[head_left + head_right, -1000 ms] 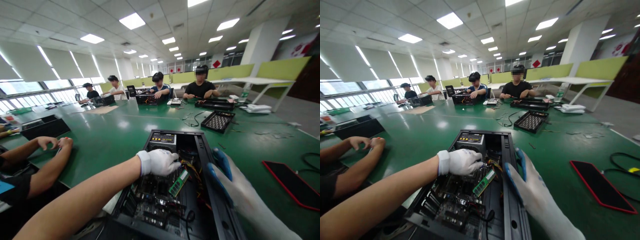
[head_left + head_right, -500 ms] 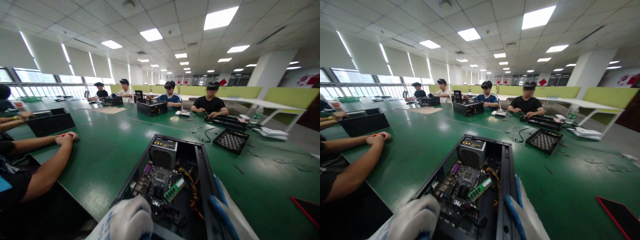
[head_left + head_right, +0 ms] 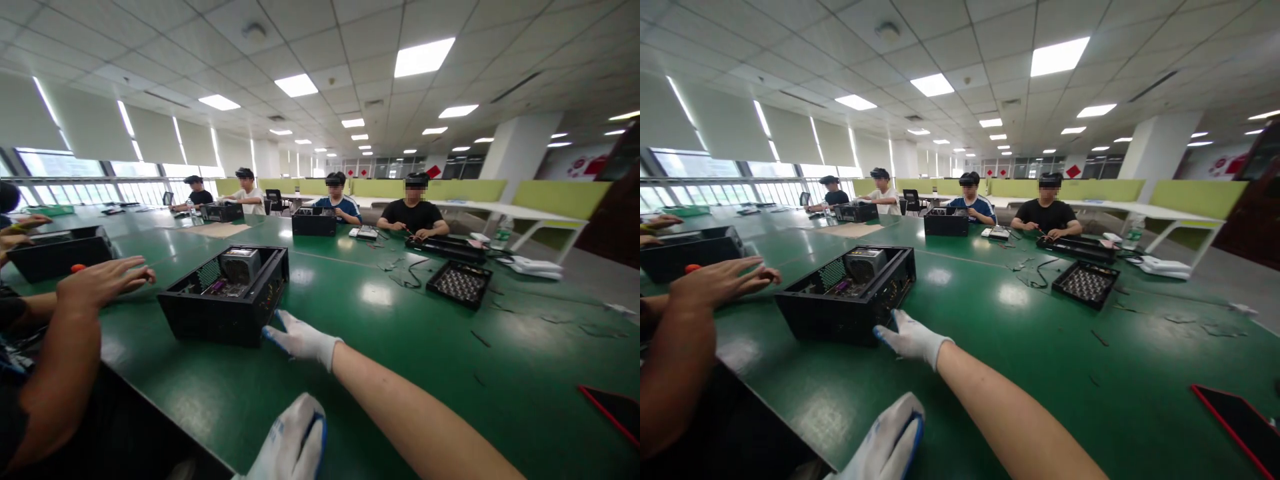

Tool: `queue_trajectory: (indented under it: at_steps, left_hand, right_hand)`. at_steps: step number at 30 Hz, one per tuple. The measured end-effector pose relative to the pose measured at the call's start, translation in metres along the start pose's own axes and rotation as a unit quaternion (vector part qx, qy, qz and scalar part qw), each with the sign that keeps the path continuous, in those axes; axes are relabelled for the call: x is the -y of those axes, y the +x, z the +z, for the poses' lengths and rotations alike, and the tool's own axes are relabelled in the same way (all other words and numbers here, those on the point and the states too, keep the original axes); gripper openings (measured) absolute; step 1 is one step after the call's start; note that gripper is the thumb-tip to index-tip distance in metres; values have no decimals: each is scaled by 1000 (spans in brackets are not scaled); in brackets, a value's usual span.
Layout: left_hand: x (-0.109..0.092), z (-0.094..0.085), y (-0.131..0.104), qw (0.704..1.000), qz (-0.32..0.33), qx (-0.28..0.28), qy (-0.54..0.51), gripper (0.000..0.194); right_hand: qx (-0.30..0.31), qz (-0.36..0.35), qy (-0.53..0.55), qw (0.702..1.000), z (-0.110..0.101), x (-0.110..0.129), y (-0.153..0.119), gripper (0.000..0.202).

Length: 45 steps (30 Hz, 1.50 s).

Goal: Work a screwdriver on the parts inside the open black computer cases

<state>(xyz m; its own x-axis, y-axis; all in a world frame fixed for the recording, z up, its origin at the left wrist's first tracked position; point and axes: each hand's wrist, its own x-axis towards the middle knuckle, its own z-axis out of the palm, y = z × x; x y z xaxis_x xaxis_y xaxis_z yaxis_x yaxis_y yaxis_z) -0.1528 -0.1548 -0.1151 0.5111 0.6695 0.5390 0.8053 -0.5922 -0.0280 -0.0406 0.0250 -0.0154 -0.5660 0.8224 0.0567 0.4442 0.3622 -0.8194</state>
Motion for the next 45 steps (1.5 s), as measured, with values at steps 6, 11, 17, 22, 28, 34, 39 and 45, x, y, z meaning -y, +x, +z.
queue_trajectory:
  at_steps: [6,11,17,22,28,34,39,45]
  left_hand:
    - [14,4,-17,992,64,-30,101,40]
    - [-1,13,-2,989,75,-51,116,46]
    - [-26,40,14,1000,-27,-4,-12,48]
    - [-32,50,31,995,-32,21,-93,47]
    - [-31,26,80,971,-83,66,-212,25]
    - [-17,12,120,965,-120,76,-219,21]
    - [21,13,180,983,-124,111,-82,28]
    - [89,36,286,975,-186,123,-4,43]
  right_hand:
    - [50,22,-35,998,8,-53,-57,93]
    - [-19,66,-58,996,-27,-89,-121,91]
    - [-58,125,-109,985,-65,-141,-208,81]
    - [-66,161,-143,974,-73,-163,-259,77]
    - [-96,137,-151,974,-71,-164,-269,71]
    - [-100,146,-139,974,-70,-162,-268,75]
    - [-92,148,-127,977,-70,-157,-271,79]
    - [-79,144,-148,975,-69,-156,-268,81]
